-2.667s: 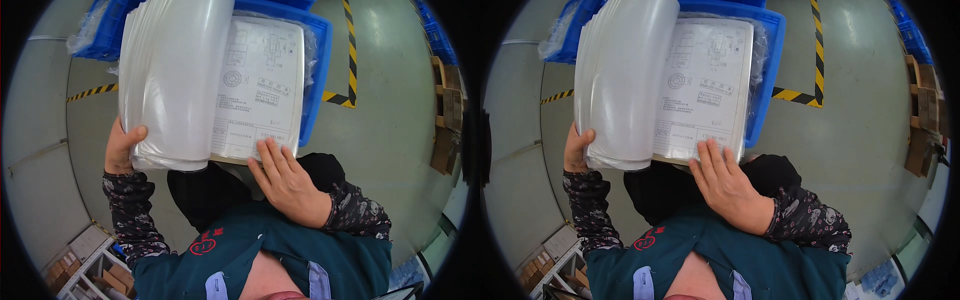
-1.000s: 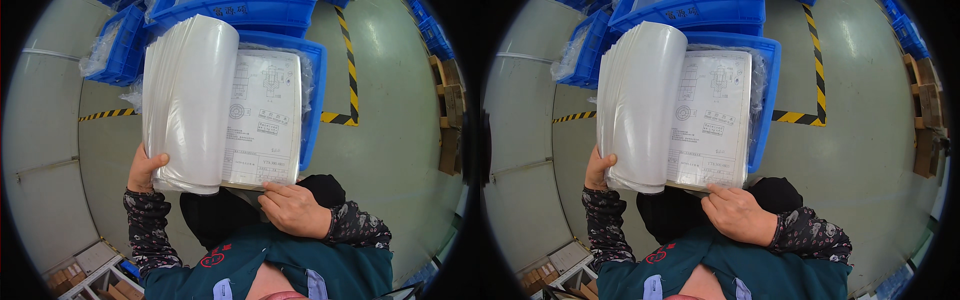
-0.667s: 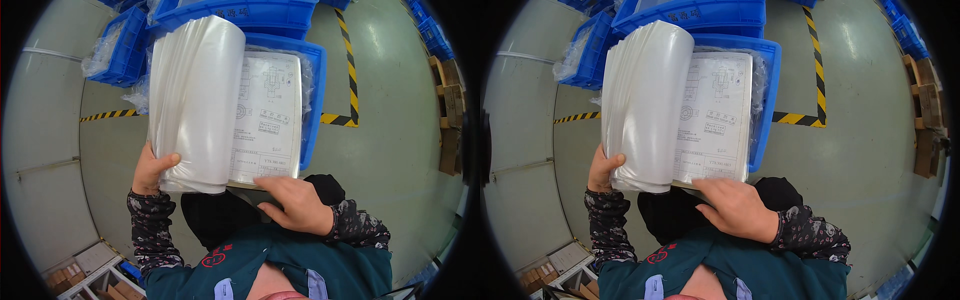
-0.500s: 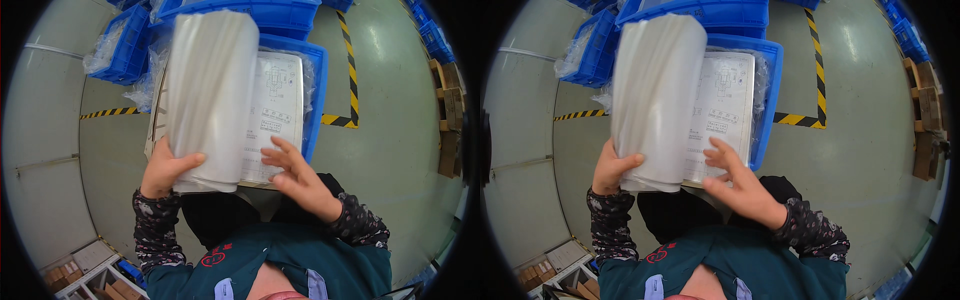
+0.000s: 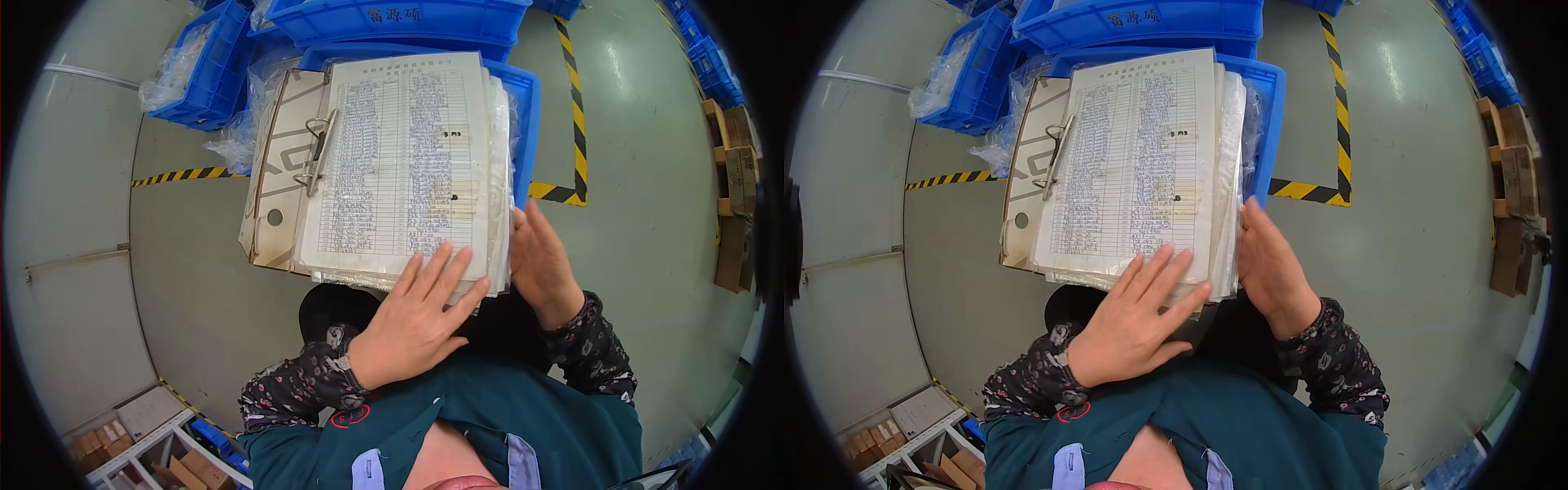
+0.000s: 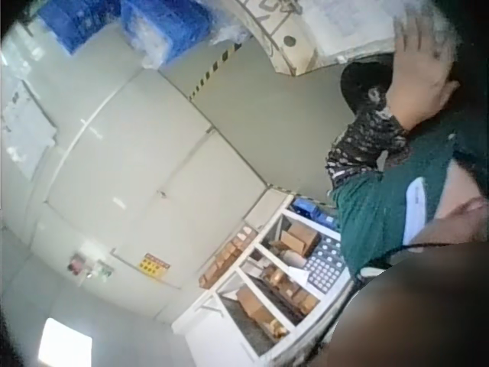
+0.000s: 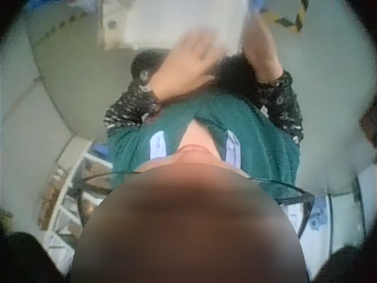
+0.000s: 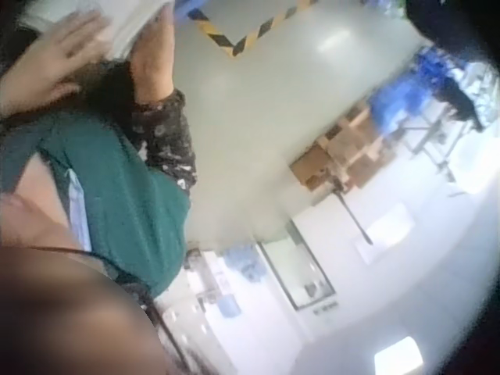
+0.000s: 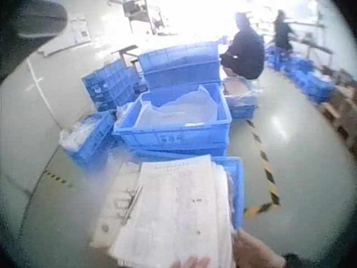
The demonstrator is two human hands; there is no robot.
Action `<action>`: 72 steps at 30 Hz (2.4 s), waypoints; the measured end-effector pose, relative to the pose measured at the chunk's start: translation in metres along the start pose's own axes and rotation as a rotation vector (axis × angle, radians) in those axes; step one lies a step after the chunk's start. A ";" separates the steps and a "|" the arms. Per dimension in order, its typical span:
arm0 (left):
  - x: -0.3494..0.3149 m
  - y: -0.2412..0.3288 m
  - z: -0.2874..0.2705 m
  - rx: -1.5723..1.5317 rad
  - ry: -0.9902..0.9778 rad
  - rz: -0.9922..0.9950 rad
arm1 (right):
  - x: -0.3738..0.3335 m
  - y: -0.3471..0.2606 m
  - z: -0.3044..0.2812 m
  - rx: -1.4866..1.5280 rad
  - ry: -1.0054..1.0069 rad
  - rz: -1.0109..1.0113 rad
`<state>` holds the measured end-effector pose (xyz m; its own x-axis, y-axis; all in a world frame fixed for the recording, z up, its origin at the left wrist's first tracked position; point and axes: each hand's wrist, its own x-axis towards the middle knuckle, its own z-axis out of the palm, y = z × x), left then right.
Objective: A person retrieves a document binder from a cabinet and searches through the pages to find specific information.
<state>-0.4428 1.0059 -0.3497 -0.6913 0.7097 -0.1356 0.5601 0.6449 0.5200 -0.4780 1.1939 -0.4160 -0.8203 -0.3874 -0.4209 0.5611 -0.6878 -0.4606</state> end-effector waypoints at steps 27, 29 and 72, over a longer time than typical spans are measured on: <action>-0.015 -0.033 0.029 0.166 0.422 -0.208 | 0.006 0.017 0.002 -0.267 0.148 -0.150; -0.016 -0.033 0.032 0.158 0.432 -0.211 | 0.005 0.017 0.004 -0.276 0.139 -0.155; -0.084 -0.115 -0.018 -0.975 1.588 -0.693 | 0.005 0.026 0.010 -0.411 0.206 -0.261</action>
<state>-0.4573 0.8670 -0.3827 -0.6636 -0.7475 -0.0296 0.0524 -0.0859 0.9949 -0.4690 1.1674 -0.4223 -0.9229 -0.0781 -0.3771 0.3722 -0.4320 -0.8215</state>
